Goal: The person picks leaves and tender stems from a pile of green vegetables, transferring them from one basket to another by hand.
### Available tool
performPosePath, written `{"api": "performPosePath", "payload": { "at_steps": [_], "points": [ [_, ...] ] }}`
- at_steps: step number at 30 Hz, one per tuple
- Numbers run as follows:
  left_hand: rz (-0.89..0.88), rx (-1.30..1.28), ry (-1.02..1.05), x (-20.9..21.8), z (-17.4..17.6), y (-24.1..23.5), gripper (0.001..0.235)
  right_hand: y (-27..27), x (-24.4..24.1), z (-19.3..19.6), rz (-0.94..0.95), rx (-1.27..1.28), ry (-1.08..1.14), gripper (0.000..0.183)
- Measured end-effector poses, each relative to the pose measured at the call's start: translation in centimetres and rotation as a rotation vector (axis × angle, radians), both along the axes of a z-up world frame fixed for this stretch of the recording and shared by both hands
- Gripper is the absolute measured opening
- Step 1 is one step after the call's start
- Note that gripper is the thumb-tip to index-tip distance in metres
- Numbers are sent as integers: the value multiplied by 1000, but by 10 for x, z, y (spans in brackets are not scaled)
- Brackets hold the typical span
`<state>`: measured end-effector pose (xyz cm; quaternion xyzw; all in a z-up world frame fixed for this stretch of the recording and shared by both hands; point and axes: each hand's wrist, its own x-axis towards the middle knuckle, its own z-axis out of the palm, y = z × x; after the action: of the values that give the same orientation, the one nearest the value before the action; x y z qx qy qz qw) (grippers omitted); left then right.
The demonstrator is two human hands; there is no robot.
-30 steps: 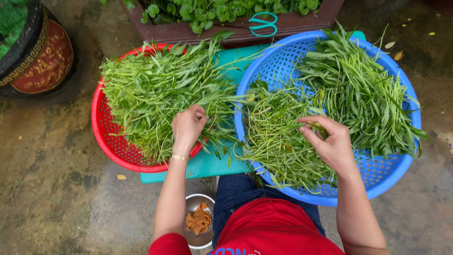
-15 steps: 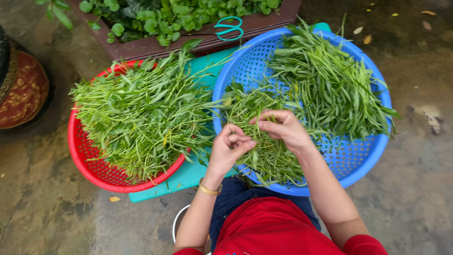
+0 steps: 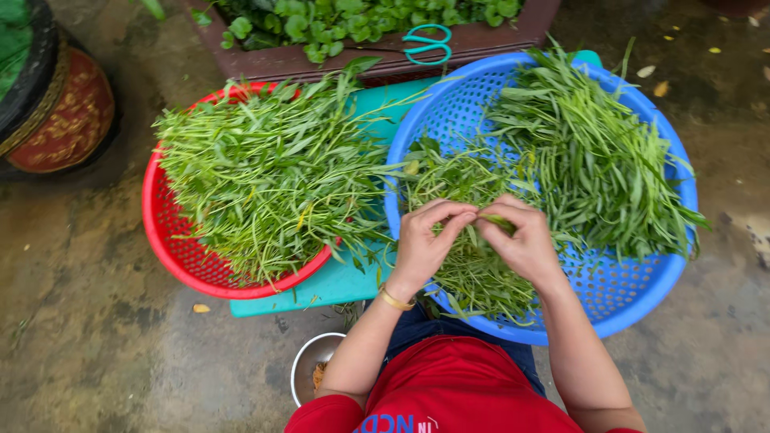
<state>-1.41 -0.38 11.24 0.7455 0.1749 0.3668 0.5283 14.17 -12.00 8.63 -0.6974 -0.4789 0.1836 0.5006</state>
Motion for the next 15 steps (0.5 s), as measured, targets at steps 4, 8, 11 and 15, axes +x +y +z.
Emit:
{"api": "performPosePath", "payload": {
  "at_steps": [4, 8, 11, 15],
  "points": [
    [29, -115, -31, -7, -15, -5, 13, -6, 11, 20, -188, 141, 20, 10],
    [161, 301, 57, -17, -23, 2, 23, -31, 30, 42, -251, 252, 213, 8],
    [309, 500, 194, -43, -34, 23, 31, -46, 37, 51, -218, 358, 430, 4],
    [572, 277, 435, -108, -67, 83, 20, -52, 36, 52, -186, 423, 483, 13]
  ]
}}
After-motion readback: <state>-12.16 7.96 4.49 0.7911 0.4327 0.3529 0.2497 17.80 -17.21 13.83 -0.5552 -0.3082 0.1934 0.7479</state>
